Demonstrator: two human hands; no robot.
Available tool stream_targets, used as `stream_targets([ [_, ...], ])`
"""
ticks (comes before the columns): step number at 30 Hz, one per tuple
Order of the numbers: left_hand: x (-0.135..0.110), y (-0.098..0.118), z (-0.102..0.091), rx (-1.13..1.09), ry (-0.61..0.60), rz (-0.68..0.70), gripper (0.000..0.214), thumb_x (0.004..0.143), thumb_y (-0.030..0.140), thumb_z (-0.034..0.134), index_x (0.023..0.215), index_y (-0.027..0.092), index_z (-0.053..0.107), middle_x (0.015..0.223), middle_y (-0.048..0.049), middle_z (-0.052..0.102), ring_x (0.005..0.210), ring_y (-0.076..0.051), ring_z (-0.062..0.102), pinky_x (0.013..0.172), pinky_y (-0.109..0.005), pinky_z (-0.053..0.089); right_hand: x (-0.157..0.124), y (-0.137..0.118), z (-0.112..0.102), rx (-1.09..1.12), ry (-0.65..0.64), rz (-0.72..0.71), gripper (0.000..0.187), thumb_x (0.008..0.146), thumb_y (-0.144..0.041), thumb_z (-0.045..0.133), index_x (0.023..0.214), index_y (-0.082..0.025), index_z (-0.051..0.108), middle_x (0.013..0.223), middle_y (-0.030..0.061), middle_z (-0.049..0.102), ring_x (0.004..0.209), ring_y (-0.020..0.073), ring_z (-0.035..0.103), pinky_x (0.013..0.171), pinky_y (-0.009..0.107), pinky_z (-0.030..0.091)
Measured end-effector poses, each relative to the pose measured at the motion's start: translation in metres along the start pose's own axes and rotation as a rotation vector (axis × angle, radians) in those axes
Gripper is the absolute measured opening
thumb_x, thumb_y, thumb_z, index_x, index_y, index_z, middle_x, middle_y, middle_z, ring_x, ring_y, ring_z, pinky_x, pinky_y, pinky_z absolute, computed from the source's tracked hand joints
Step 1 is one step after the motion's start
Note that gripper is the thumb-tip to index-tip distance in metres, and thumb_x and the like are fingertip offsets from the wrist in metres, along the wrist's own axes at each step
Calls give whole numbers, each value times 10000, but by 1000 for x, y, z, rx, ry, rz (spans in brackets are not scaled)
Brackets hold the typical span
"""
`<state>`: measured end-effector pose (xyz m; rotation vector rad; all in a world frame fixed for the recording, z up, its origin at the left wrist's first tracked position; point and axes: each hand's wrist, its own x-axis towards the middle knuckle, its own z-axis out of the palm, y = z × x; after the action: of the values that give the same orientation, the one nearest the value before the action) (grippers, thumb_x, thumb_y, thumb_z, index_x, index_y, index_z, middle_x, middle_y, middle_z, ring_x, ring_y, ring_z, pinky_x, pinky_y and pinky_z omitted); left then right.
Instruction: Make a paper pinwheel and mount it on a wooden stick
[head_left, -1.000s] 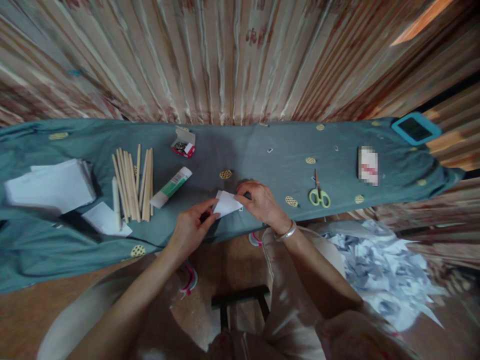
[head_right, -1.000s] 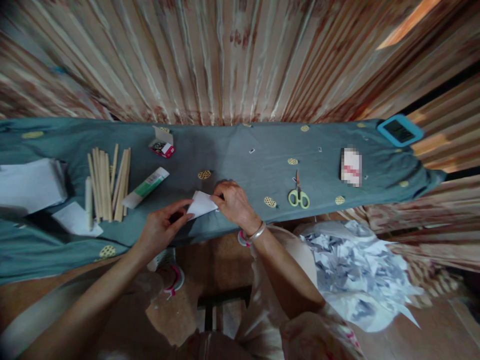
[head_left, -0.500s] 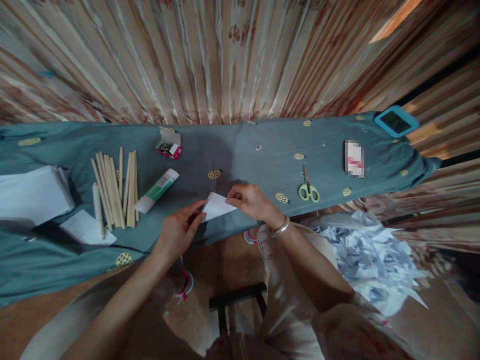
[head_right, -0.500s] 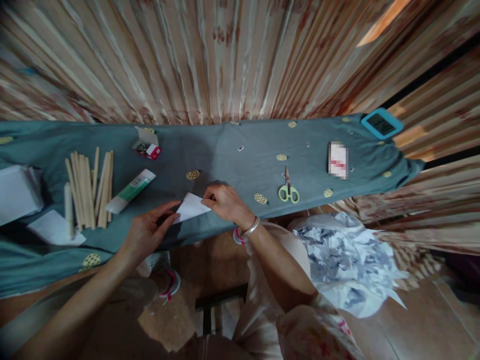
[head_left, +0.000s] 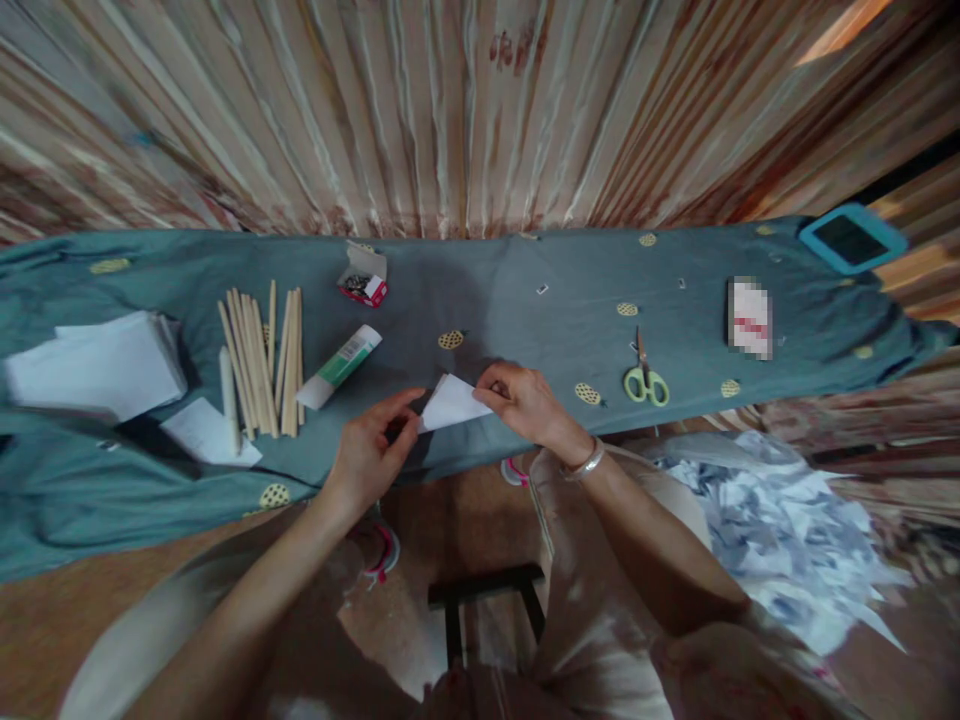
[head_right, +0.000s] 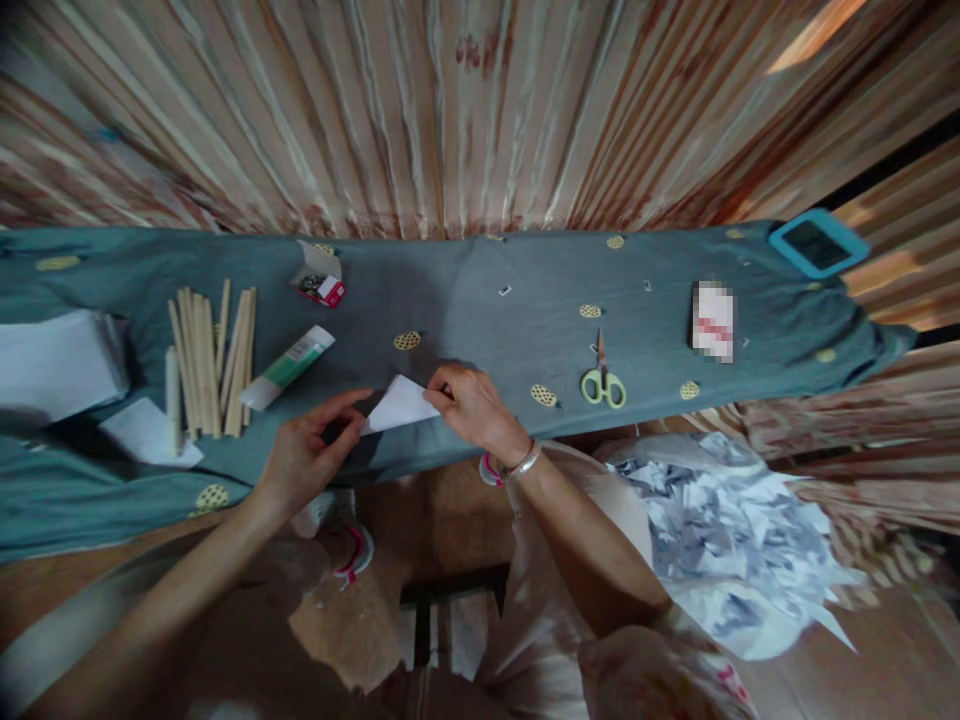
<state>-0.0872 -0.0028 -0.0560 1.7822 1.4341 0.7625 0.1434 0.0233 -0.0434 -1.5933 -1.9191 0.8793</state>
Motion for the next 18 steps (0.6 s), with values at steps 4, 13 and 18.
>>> stream_targets([
  [4,0,1,2,-90,36,-23,407,850,365,573,1174,147,690,825,-24,734,729,-156,653,718,-260,522,-1,3,2,174,21,2,104,827,-267,676,794,-169,693,696,-11,655,617,107,545,594,231,384],
  [13,7,15,6,-209,98,70,222,844,389,621,828,213,755,782,-16,700,726,-150,628,718,-259,506,1,1,5,515,-104,-70,332,801,-500,712,812,-169,730,731,-4,674,674,128,569,637,251,443],
  [18,10,20,10,-259,96,58,222,830,373,613,742,221,750,809,-25,714,759,-160,635,749,-278,517,-2,-6,3,447,-78,-129,254,828,-442,708,850,-195,762,811,9,730,754,150,638,712,270,478],
])
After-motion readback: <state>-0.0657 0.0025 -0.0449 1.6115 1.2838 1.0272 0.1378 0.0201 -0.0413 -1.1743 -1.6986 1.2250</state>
